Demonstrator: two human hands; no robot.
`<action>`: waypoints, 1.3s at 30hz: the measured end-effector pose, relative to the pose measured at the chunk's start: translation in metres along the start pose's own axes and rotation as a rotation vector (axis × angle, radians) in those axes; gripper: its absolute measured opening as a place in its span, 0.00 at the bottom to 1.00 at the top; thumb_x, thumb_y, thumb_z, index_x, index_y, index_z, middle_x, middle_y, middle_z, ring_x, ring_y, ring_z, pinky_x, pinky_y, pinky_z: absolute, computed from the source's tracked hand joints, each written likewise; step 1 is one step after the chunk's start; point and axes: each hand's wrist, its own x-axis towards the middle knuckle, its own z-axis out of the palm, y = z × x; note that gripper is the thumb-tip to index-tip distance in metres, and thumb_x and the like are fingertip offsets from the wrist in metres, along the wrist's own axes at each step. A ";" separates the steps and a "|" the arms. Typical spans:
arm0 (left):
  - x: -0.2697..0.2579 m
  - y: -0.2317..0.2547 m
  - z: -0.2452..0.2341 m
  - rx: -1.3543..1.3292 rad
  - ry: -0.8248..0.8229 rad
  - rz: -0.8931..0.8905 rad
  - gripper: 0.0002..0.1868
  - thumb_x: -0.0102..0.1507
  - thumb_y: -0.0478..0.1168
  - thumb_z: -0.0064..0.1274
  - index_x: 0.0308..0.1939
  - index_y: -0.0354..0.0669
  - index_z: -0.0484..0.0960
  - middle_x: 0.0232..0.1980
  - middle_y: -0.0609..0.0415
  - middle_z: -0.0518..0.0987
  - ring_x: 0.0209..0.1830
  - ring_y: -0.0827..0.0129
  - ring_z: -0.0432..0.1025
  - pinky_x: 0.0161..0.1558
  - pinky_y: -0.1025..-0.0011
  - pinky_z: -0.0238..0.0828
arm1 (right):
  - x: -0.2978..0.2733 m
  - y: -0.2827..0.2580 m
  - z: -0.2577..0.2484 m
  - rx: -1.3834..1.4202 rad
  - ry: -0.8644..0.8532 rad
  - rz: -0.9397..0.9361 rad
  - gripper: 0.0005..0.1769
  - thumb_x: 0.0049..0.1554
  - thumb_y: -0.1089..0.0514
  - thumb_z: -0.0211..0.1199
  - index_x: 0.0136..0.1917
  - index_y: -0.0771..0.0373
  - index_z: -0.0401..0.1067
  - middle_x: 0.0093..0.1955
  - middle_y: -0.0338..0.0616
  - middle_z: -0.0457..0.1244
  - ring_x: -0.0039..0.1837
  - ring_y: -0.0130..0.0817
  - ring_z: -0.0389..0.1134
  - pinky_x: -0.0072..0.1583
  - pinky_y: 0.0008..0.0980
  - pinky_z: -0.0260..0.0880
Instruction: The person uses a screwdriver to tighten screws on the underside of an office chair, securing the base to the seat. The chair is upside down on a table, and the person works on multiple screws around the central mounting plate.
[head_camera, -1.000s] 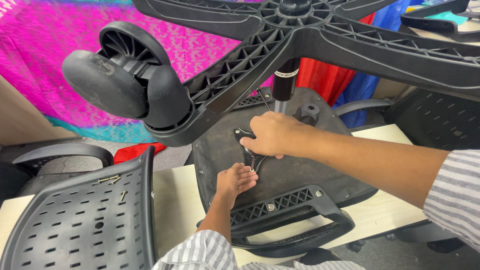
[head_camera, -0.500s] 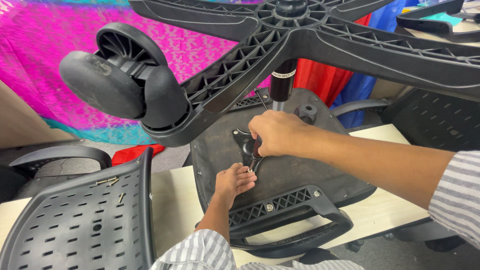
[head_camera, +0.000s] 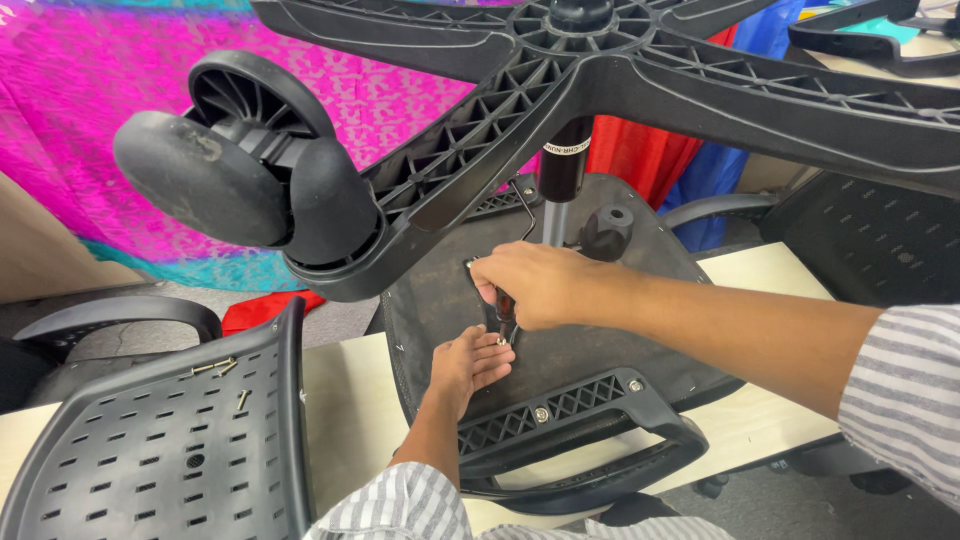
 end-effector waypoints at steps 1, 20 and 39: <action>0.001 -0.001 0.000 0.004 -0.001 0.003 0.23 0.67 0.45 0.45 0.53 0.24 0.79 0.47 0.35 0.85 0.43 0.55 0.83 0.43 0.66 0.85 | 0.002 -0.004 -0.002 -0.027 -0.042 0.075 0.17 0.45 0.66 0.65 0.49 0.59 0.70 0.48 0.43 0.69 0.55 0.42 0.71 0.51 0.44 0.71; -0.002 0.000 0.001 0.013 0.015 0.011 0.22 0.67 0.45 0.45 0.51 0.25 0.81 0.45 0.36 0.85 0.42 0.55 0.84 0.42 0.67 0.85 | 0.019 -0.007 -0.006 -0.221 0.016 0.273 0.21 0.52 0.49 0.66 0.52 0.65 0.70 0.47 0.52 0.69 0.53 0.51 0.73 0.52 0.48 0.74; 0.000 -0.003 0.000 0.004 -0.006 -0.008 0.25 0.66 0.48 0.47 0.53 0.27 0.81 0.48 0.38 0.86 0.45 0.58 0.84 0.44 0.68 0.84 | 0.028 0.004 0.001 -0.150 0.091 0.078 0.17 0.44 0.62 0.73 0.47 0.56 0.73 0.52 0.42 0.67 0.59 0.45 0.68 0.53 0.45 0.70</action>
